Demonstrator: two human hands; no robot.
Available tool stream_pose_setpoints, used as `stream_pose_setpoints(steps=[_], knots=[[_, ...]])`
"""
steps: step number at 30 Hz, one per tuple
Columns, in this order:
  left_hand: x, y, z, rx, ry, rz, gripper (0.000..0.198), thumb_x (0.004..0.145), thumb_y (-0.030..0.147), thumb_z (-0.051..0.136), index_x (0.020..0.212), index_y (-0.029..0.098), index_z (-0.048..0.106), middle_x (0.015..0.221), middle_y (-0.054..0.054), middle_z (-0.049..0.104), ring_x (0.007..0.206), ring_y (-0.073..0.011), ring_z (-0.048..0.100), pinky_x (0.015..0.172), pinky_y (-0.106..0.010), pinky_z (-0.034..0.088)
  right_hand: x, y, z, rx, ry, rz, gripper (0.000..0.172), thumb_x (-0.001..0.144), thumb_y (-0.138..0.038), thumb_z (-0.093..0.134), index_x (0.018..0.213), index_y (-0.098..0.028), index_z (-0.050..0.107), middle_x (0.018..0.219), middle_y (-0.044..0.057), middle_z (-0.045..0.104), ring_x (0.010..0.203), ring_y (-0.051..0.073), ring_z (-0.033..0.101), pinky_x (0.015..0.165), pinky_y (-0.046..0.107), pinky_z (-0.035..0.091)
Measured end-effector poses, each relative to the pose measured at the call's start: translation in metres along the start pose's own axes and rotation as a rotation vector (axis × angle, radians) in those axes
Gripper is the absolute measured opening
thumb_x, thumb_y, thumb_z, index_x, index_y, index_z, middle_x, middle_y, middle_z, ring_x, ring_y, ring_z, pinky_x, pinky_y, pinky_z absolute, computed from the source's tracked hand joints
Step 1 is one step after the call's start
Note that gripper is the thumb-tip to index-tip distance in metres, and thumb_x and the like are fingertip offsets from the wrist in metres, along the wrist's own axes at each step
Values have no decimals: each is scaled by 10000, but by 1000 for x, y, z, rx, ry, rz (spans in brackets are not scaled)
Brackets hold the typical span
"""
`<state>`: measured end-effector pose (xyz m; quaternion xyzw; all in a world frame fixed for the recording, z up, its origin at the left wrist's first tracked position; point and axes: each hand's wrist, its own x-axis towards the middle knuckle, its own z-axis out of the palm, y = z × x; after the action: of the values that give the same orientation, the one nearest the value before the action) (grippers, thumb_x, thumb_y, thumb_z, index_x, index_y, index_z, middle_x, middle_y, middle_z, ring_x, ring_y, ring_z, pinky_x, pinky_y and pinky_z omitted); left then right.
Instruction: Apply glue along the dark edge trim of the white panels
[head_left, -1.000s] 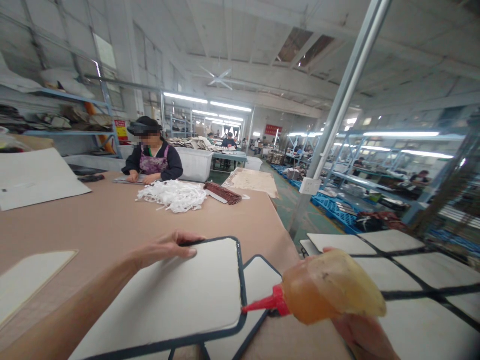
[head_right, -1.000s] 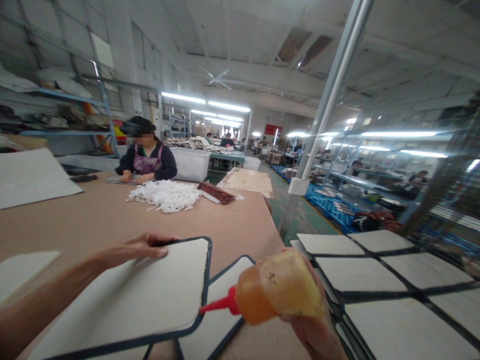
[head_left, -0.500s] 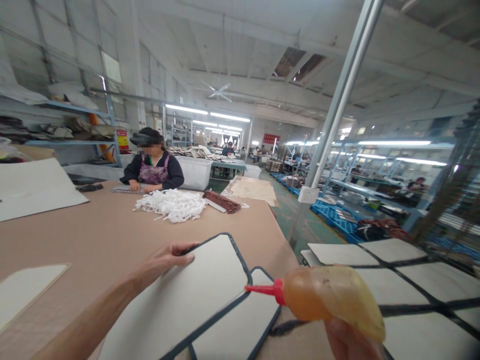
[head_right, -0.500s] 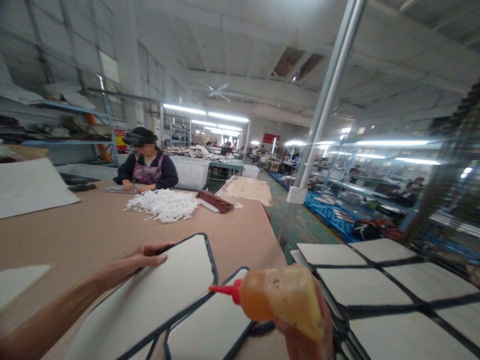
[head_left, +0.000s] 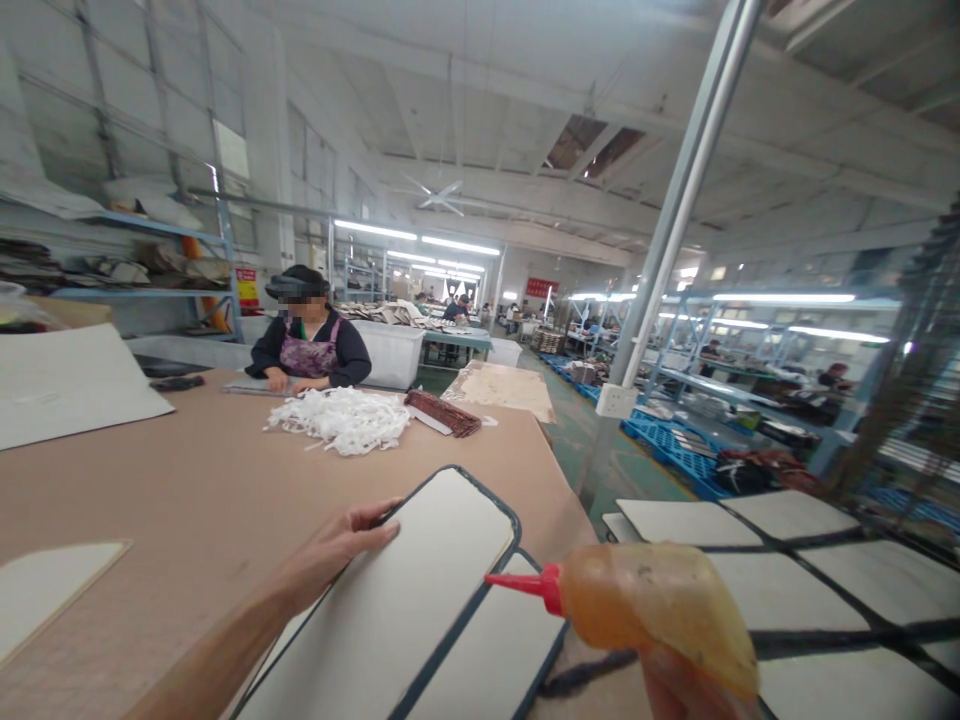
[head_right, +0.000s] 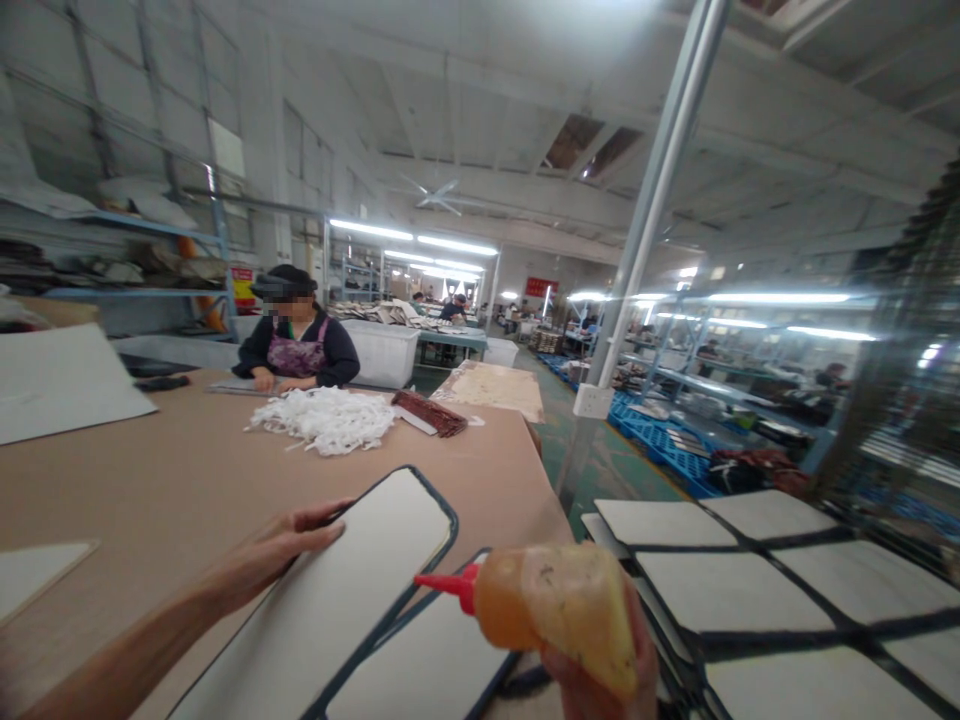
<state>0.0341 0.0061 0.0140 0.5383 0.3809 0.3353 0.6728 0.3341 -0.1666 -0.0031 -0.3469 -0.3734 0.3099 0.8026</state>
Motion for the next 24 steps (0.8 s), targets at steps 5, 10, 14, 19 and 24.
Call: stream_pose_setpoints(steps=[5, 10, 14, 19, 24], knots=[[2, -2, 1, 3, -5, 20, 663, 674, 421, 765, 1272, 214, 568, 989, -51, 749, 778, -182, 693, 642, -227, 539, 0, 2, 1, 14, -31, 19, 703, 625, -220, 812, 1251, -363, 525, 1094, 26, 680, 953, 242, 656, 855, 315, 546], [3, -1, 5, -15, 22, -16, 768, 661, 436, 775, 1326, 172, 496, 922, -69, 756, 693, -165, 687, 578, -220, 536, 1, 3, 3, 28, -81, 18, 567, 647, -172, 795, 1128, -400, 602, 1055, -32, 693, 932, 197, 659, 834, 257, 546], [0, 4, 11, -3, 46, -40, 791, 663, 421, 779, 1330, 124, 476, 871, -75, 759, 659, -158, 683, 556, -211, 537, 1, 2, 9, 14, -93, 14, 601, 657, -221, 786, 1189, -392, 566, 1034, -20, 695, 908, 205, 663, 819, 259, 546], [1, 9, 17, -7, 93, -65, 708, 731, 344, 740, 1329, 89, 458, 829, -79, 758, 607, -150, 671, 522, -212, 535, -2, 2, 12, -21, -107, 42, 729, 621, -283, 813, 1280, -363, 511, 992, 19, 699, 842, 242, 667, 786, 311, 552], [9, 7, 17, -40, 91, -61, 589, 771, 294, 701, 1290, 102, 500, 813, -77, 758, 603, -149, 671, 518, -212, 537, -5, 1, 16, -26, -128, 61, 736, 604, -298, 827, 1271, -364, 525, 962, -2, 707, 820, 221, 674, 752, 279, 555]])
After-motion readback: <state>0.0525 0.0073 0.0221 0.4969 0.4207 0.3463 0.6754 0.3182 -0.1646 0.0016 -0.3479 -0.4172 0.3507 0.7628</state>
